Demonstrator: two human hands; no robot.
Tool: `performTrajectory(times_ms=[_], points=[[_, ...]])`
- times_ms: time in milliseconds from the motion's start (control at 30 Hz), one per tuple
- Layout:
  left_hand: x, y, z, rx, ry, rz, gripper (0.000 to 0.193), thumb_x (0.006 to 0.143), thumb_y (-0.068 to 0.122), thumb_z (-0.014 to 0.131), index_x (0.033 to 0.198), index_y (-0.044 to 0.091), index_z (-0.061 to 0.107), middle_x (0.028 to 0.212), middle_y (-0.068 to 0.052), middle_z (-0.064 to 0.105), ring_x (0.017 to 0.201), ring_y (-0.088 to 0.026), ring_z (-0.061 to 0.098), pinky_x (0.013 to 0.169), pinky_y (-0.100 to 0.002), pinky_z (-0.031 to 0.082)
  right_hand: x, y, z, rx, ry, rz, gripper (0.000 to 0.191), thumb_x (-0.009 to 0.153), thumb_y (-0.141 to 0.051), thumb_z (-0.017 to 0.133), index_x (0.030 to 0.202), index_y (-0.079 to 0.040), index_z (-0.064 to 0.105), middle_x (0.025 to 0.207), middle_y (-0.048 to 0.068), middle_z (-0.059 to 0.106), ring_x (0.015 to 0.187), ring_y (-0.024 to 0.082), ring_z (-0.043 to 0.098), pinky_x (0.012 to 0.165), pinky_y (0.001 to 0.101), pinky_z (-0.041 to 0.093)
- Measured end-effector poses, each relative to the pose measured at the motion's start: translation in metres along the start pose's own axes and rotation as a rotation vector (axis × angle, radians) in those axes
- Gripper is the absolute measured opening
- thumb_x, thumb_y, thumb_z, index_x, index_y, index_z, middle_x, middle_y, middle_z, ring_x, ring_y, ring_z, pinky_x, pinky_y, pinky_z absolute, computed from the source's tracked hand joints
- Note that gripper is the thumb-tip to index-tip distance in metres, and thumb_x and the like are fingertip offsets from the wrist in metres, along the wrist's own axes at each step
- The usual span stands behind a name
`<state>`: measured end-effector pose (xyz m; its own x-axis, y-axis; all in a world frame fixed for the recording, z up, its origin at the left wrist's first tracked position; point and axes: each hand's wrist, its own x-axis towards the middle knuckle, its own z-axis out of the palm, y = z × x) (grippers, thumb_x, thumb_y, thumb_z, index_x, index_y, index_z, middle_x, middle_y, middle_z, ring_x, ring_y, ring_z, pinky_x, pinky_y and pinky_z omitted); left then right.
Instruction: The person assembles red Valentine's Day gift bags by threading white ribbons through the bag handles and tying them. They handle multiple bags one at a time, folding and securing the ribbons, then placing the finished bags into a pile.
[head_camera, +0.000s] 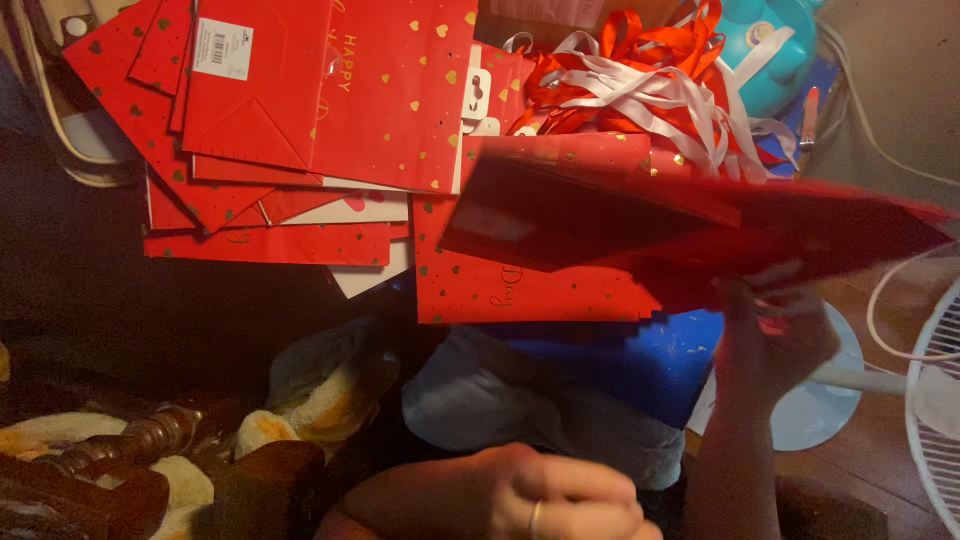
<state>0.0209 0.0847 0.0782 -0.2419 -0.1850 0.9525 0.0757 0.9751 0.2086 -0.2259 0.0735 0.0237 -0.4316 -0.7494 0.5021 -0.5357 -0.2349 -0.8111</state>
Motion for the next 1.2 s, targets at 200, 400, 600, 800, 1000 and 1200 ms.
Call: performTrajectory(times_ms=[200,400,600,800,1000,1200], points=[[-0.033,-0.072,0.006,0.051,-0.068,-0.600,0.013,0.093,0.008,0.075,0.100,0.012,0.065,0.102,-0.004,0.070,0.097,-0.025,0.067,0.091,-0.040,0.053,0.010,0.001,0.048,0.243,-0.367,0.576,0.011,0.102,-0.011,0.068,0.104,0.000,0.068,0.085,0.003,0.068,0.070,0.008,0.059,0.061,0.0251,0.047],[-0.019,-0.118,0.018,0.073,-0.092,-0.911,0.024,0.096,0.008,0.070,0.121,0.009,0.071,0.108,-0.009,0.072,0.101,-0.026,0.068,0.091,-0.037,0.055,0.012,-0.007,0.063,0.023,-0.310,0.193,0.034,0.108,-0.011,0.065,0.138,0.005,0.060,0.118,0.007,0.069,0.104,0.012,0.065,0.089,0.0293,0.054],[-0.030,-0.129,0.042,0.026,-0.029,-0.954,0.023,0.095,0.017,0.074,0.114,0.006,0.070,0.106,-0.010,0.071,0.098,-0.027,0.070,0.085,-0.037,0.055,0.017,-0.026,0.065,-0.078,-0.320,0.352,0.037,0.106,-0.013,0.062,0.140,0.001,0.065,0.099,0.009,0.070,0.078,0.013,0.065,0.069,0.0277,0.053],[-0.018,-0.128,0.034,-0.034,-0.038,-1.182,0.012,0.095,0.018,0.073,0.094,0.007,0.070,0.086,-0.007,0.071,0.079,-0.022,0.071,0.072,-0.034,0.055,0.016,-0.029,0.059,-0.003,-0.441,0.127,0.027,0.108,-0.007,0.056,0.131,0.005,0.066,0.126,0.014,0.066,0.112,0.019,0.064,0.095,0.0305,0.052],[-0.028,-0.129,0.025,-0.098,-0.052,-1.083,0.012,0.094,0.014,0.072,0.092,0.004,0.066,0.088,-0.007,0.071,0.081,-0.020,0.070,0.074,-0.034,0.054,0.014,-0.010,0.076,0.383,-0.408,0.456,0.035,0.104,-0.009,0.057,0.138,0.001,0.058,0.120,0.002,0.070,0.100,0.008,0.065,0.084,0.0223,0.052],[-0.027,-0.129,0.016,-0.219,-0.056,-1.192,0.012,0.092,0.013,0.071,0.091,0.002,0.065,0.086,-0.006,0.070,0.077,-0.016,0.071,0.072,-0.031,0.055,0.013,-0.010,0.089,0.161,-0.427,0.341,0.015,0.102,-0.006,0.065,0.115,-0.001,0.063,0.100,0.001,0.068,0.090,0.005,0.063,0.079,0.0231,0.052]])
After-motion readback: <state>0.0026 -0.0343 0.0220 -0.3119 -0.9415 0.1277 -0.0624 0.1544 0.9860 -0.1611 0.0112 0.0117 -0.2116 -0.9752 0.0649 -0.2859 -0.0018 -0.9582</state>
